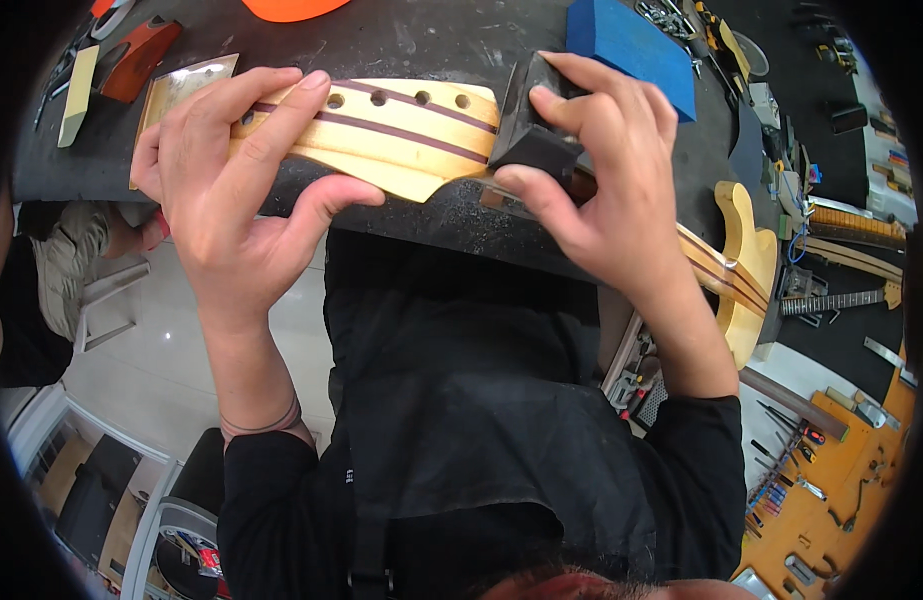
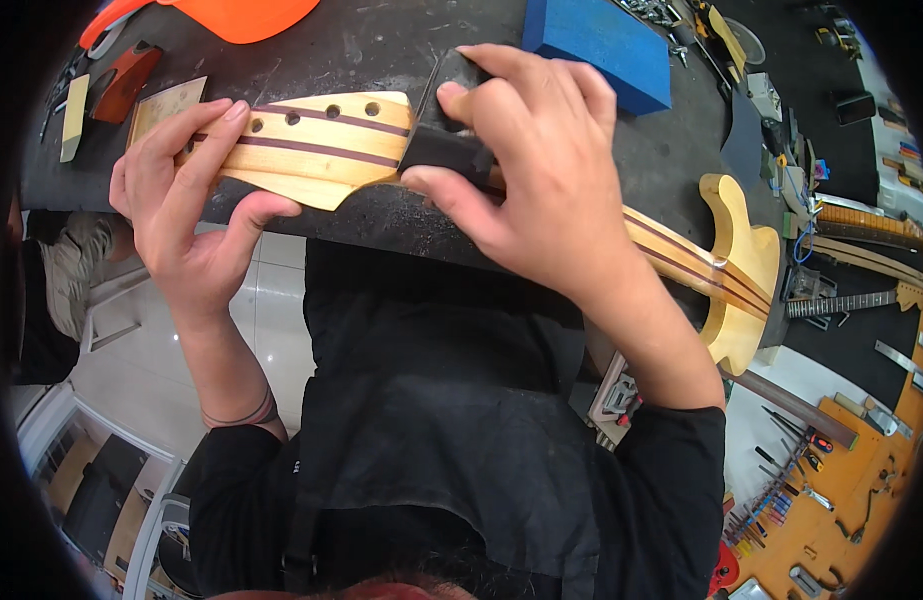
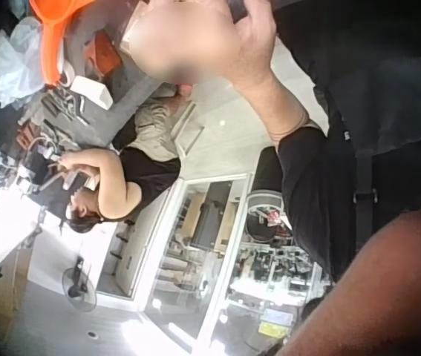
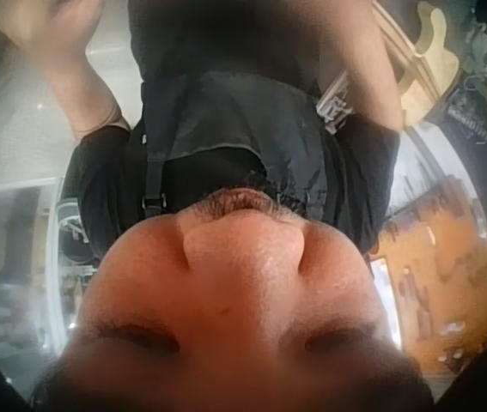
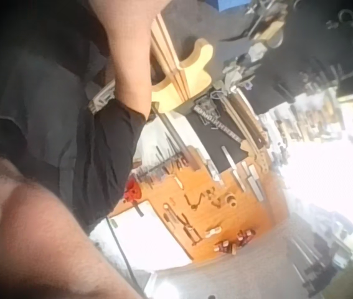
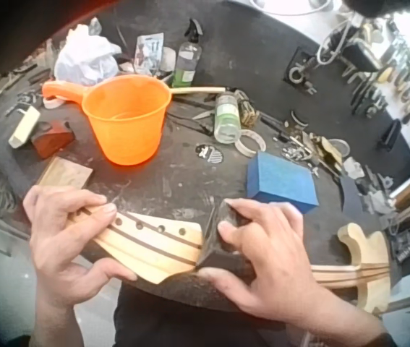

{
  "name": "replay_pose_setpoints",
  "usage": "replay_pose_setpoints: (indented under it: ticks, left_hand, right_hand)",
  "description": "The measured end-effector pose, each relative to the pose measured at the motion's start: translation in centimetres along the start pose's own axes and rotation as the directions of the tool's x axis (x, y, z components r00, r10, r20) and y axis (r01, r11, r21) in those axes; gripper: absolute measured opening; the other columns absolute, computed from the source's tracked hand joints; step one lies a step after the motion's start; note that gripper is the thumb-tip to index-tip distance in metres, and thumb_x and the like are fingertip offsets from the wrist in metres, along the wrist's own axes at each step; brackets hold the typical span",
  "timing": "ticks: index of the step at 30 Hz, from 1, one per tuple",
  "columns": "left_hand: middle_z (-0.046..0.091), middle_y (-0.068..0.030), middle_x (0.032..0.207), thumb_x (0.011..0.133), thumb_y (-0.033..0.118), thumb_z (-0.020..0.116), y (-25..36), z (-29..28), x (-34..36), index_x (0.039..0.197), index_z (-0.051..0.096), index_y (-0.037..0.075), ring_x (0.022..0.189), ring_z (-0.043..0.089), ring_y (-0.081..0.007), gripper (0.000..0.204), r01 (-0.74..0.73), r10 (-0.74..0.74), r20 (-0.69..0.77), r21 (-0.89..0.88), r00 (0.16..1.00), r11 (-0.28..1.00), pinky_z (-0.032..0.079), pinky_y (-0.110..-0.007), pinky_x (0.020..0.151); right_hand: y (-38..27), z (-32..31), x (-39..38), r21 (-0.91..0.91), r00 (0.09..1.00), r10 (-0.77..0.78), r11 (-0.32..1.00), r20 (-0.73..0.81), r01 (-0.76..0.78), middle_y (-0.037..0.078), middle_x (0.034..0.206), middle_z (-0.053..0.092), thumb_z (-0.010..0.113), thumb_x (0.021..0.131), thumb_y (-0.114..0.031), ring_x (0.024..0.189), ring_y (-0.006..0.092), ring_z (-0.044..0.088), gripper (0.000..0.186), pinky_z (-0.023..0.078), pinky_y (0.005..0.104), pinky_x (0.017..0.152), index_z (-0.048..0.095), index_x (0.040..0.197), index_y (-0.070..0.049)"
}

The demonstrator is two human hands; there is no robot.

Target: The person sands the back of a guitar neck and the headstock using a sanding block, then wipes the dust away with a white cloth.

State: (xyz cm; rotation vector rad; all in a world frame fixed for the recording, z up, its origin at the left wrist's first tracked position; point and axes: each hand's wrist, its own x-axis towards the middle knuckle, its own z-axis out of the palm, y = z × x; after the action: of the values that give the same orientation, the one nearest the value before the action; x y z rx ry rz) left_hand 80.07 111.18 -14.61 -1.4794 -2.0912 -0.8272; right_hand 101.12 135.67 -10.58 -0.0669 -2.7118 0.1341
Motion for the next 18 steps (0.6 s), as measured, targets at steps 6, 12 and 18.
replay_pose_setpoints:
  ticks: [6,12,18]
  left_hand:
    - [0.08,-0.0033,0.134,0.077,0.059,0.092,0.3,0.1,0.0,0.134,0.086,0.012,0.121,0.07,-0.0233,0.073,0.004,-0.004,0.011,-0.006,1.0,1.0,0.038,-0.042,0.115]
    - [0.08,-0.0038,0.133,0.077,0.059,0.092,0.3,-0.1,-0.1,0.133,0.086,0.012,0.121,0.07,-0.0243,0.074,0.017,-0.017,0.005,0.003,1.0,1.0,0.039,-0.043,0.114]
    - [0.08,-0.0041,0.133,0.077,0.059,0.091,-0.1,0.0,0.0,0.134,0.086,0.012,0.121,0.07,-0.0245,0.074,-0.004,0.003,-0.022,-0.02,1.0,1.0,0.04,-0.042,0.114]
  right_hand:
    - [-1.1,-1.0,-0.3,0.035,0.999,0.013,0.999,0.044,-0.015,0.021,0.15,0.071,0.098,0.08,-0.039,0.129,0.0388,0.068,0.064,0.038,0.0512,0.117,0.071,0.127,-0.006]
    - [-2.1,-1.3,-2.1,0.13,0.999,-0.011,0.991,0.035,0.006,0.02,0.145,0.07,0.103,0.07,-0.036,0.124,0.0404,0.067,0.063,0.04,0.0537,0.112,0.072,0.119,-0.01]
    - [-0.5,-0.5,0.1,0.053,0.999,-0.034,0.998,0.017,0.033,0.022,0.147,0.072,0.102,0.076,-0.04,0.125,0.0386,0.07,0.067,0.039,0.0503,0.113,0.071,0.126,-0.009]
